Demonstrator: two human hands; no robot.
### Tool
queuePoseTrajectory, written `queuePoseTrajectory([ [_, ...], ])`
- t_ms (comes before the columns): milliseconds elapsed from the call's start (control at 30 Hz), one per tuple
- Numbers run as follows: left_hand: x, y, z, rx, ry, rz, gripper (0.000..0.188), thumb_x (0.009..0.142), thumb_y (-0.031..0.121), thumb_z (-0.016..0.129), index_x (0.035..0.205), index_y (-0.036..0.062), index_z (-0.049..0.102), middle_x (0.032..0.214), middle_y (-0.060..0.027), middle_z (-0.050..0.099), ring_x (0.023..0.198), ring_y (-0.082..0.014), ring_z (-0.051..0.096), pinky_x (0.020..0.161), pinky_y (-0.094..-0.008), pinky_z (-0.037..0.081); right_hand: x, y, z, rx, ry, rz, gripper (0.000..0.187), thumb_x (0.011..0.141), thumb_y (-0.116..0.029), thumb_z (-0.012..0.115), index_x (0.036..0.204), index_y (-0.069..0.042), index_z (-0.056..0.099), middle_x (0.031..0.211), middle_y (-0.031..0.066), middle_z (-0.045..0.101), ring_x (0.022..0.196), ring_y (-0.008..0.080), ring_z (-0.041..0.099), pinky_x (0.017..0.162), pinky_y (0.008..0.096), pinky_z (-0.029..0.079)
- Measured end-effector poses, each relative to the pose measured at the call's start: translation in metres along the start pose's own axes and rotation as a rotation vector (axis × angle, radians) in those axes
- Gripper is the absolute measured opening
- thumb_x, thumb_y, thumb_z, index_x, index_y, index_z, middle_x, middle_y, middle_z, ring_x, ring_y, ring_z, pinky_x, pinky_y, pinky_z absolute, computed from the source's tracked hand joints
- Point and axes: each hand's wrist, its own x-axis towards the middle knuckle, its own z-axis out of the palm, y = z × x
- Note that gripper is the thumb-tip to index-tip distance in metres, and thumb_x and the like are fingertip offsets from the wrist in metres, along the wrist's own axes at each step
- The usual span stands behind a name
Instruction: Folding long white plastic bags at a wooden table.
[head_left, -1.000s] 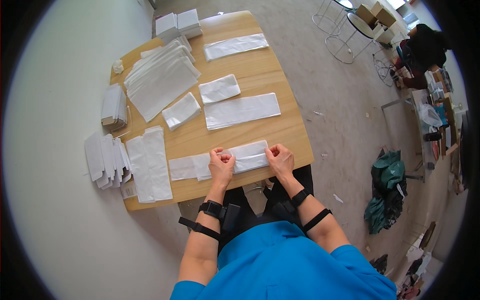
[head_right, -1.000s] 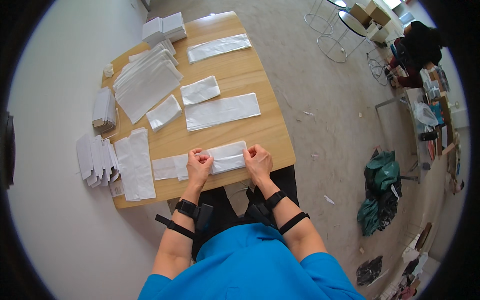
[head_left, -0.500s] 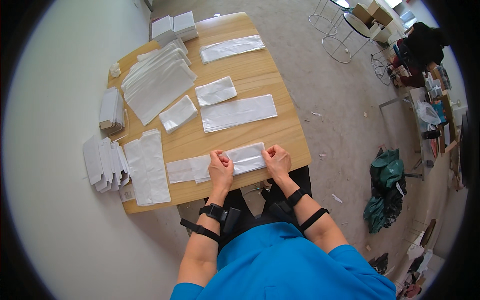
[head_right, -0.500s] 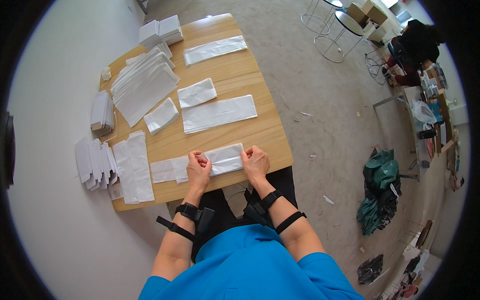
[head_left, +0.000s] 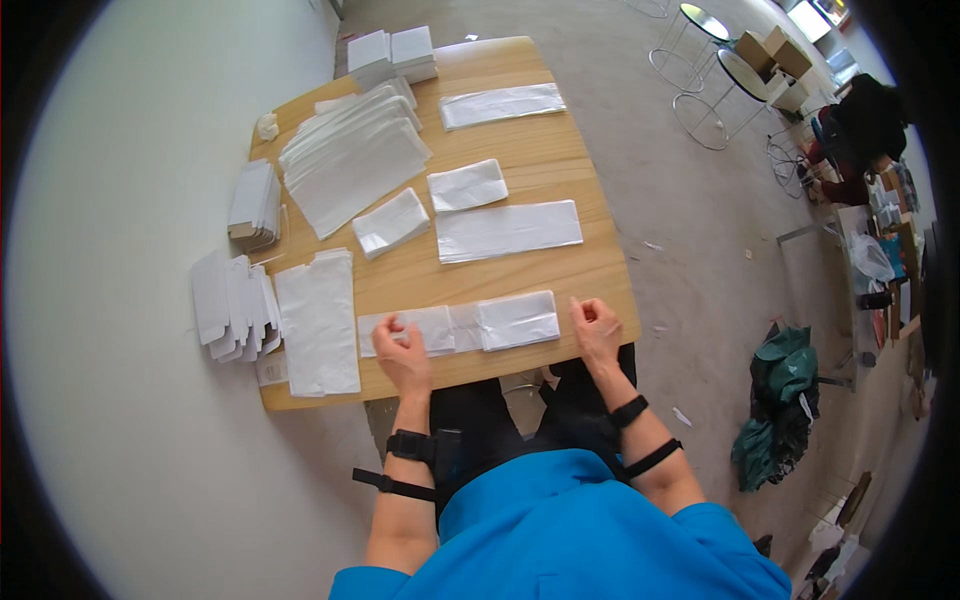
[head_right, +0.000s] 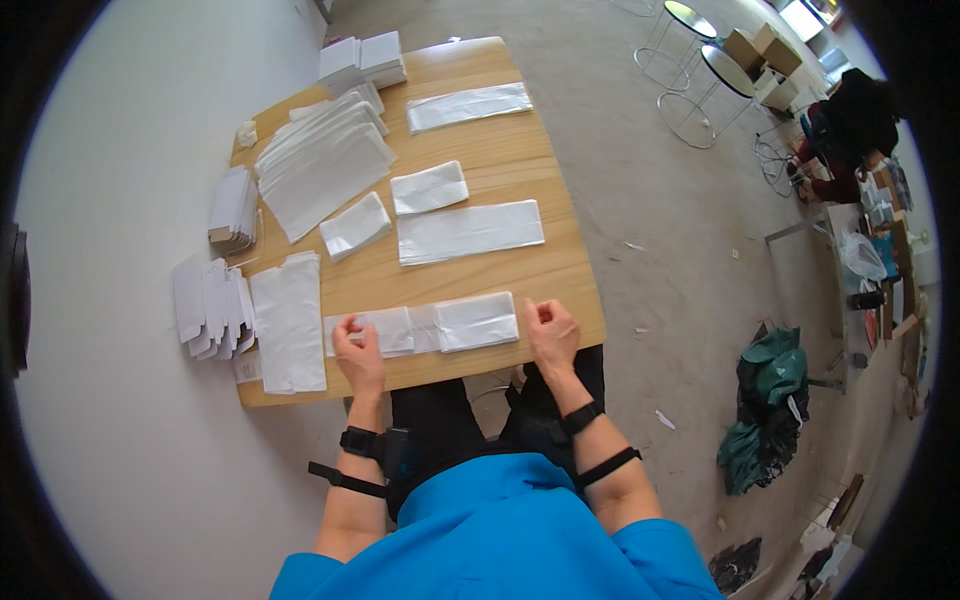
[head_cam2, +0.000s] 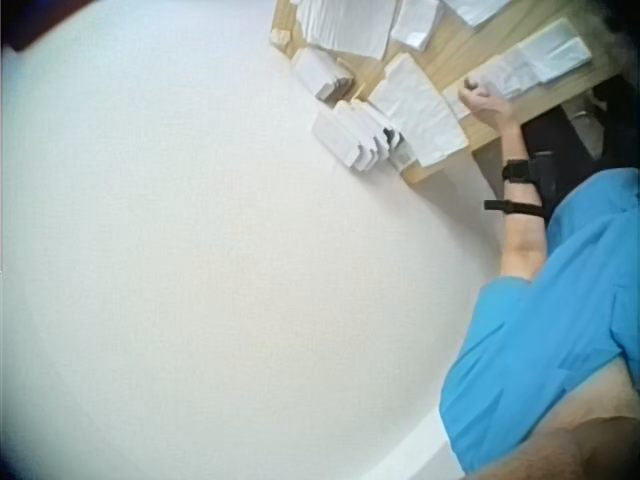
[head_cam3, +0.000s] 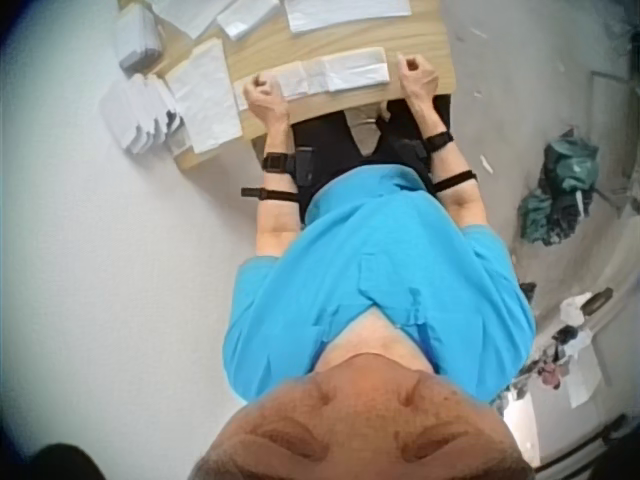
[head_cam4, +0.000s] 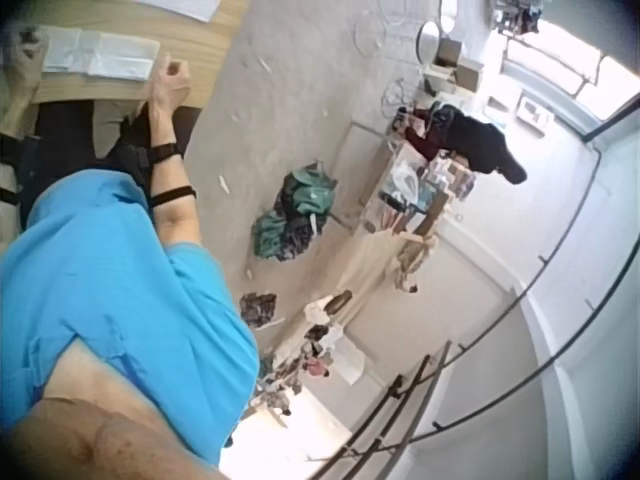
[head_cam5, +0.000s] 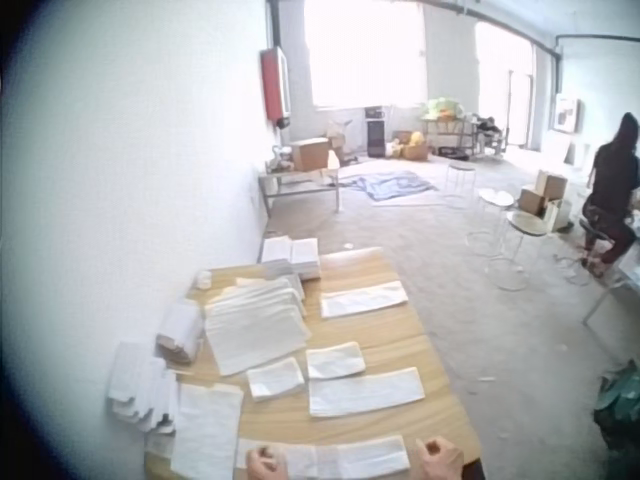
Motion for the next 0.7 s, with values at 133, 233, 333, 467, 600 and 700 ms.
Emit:
queuePoseTrajectory([
  [133,-0.001,-0.031,-0.032,0.168,0.109,-0.319,0.037,0.083,0.021,0.068,0.108,-0.0005,0.053,0.079,-0.0078,0.061,0.068,-0.0235,0.059,0.067,-0.0363,0.048,-0.017,-0.013,-0.018,0.054,0.007,-0.078,0.026,0.086,-0.023,0.067,0.076,0.000,0.063,0.061,0.0087,0.061,0.055,0.0161,0.059,0.056,0.0305,0.047],
  [233,-0.004,-0.055,-0.029,0.281,0.125,-0.357,0.040,0.082,0.028,0.068,0.107,0.0005,0.053,0.074,-0.0085,0.064,0.075,-0.0268,0.064,0.071,-0.0398,0.049,-0.034,-0.019,-0.023,0.092,-0.048,-0.125,0.022,0.086,-0.017,0.066,0.076,0.002,0.061,0.058,0.0064,0.057,0.053,0.0102,0.053,0.053,0.0275,0.043],
  [333,-0.008,-0.057,-0.024,0.300,0.154,-0.419,0.034,0.083,0.030,0.067,0.102,0.0038,0.056,0.076,-0.0093,0.067,0.076,-0.0279,0.066,0.071,-0.0403,0.050,-0.051,-0.025,-0.023,0.112,-0.112,-0.136,0.021,0.086,-0.015,0.066,0.077,0.003,0.062,0.058,0.0058,0.057,0.054,0.0091,0.052,0.052,0.0271,0.043],
  [467,-0.004,-0.065,-0.028,0.216,0.161,-0.469,0.020,0.081,0.027,0.066,0.083,0.0076,0.062,0.073,-0.0082,0.068,0.070,-0.0273,0.066,0.066,-0.0406,0.051,-0.068,-0.031,-0.016,0.137,-0.189,-0.166,0.018,0.087,-0.013,0.066,0.077,0.002,0.062,0.058,0.0039,0.056,0.052,0.0080,0.051,0.051,0.0255,0.041],
  [600,-0.003,-0.060,-0.031,0.182,0.133,-0.492,0.019,0.081,0.025,0.065,0.081,0.0070,0.062,0.072,-0.0082,0.068,0.070,-0.0267,0.066,0.066,-0.0403,0.051,-0.078,-0.040,-0.005,0.181,-0.283,-0.232,0.016,0.086,-0.011,0.066,0.078,0.002,0.062,0.058,0.0042,0.056,0.052,0.0082,0.051,0.050,0.0256,0.041],
  [700,-0.008,-0.056,-0.030,0.166,0.152,-0.432,0.019,0.082,0.024,0.064,0.084,0.0050,0.061,0.074,-0.0089,0.068,0.072,-0.0278,0.066,0.066,-0.0404,0.050,-0.086,-0.051,0.009,0.234,-0.383,-0.243,0.015,0.086,-0.011,0.066,0.078,0.002,0.062,0.060,0.0048,0.056,0.053,0.0088,0.052,0.050,0.0256,0.042],
])
